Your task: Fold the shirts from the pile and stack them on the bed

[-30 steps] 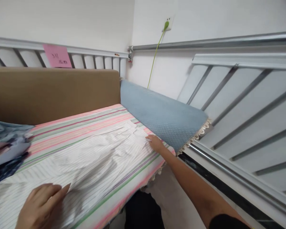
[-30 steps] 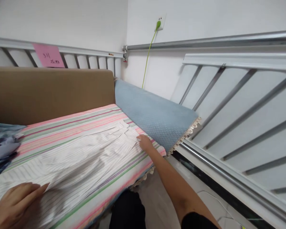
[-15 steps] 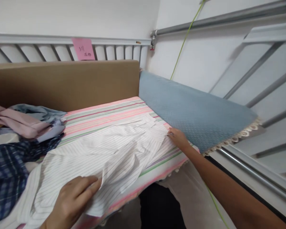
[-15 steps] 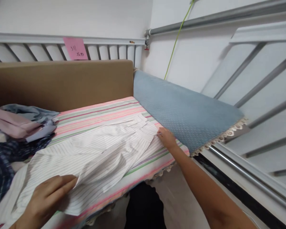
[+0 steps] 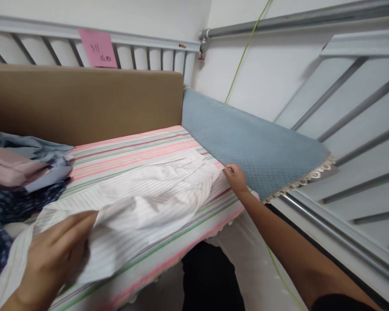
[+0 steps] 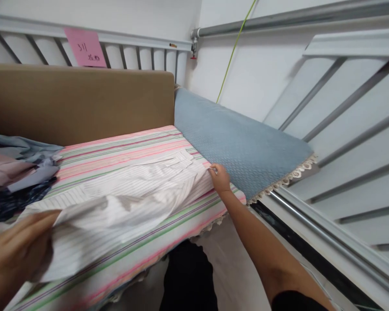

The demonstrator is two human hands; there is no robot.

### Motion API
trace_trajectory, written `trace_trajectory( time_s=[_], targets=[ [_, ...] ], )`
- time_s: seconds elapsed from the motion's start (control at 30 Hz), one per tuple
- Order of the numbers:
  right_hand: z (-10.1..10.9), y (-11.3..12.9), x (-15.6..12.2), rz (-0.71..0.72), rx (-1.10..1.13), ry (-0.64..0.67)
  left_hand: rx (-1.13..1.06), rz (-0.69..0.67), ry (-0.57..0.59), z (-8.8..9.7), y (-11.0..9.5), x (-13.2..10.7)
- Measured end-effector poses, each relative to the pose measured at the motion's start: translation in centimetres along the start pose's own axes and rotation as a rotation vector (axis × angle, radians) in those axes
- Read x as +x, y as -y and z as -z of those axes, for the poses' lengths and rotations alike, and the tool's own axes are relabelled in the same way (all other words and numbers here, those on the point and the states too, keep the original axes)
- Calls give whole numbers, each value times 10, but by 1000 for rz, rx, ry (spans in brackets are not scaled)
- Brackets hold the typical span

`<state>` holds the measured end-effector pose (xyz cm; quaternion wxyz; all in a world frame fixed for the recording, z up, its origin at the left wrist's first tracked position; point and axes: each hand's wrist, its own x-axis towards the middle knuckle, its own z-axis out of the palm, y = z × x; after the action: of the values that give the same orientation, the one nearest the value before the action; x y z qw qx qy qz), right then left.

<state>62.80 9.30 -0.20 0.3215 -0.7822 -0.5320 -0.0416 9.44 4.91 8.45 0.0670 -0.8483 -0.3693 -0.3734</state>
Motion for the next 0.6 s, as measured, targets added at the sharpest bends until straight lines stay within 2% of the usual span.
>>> trace_trajectory(
  time_s=[0.07,0.17,0.23,0.37,0.43,0.5,0.53,0.6],
  targets=[
    [-9,7,6,-7,-47,60,66,77,44,-19,26,5],
    [-20,13,10,-25,-115,129,75,242,219,-51,58,2],
    [-24,16,9,-45,-170,153,63,330,286,-69,69,-4],
    [-23,24,11,-75,-249,165,-15,462,267,-90,73,-1],
    [-19,27,12,-50,-234,172,-90,556,254,-88,74,4],
    [-15,21,10,-25,-165,169,-137,684,208,-75,78,0],
    [-13,14,6,-35,-116,163,-140,756,171,-63,80,-8],
    [-11,-10,-5,-211,-71,106,-102,905,84,-30,83,-36]
  ],
)
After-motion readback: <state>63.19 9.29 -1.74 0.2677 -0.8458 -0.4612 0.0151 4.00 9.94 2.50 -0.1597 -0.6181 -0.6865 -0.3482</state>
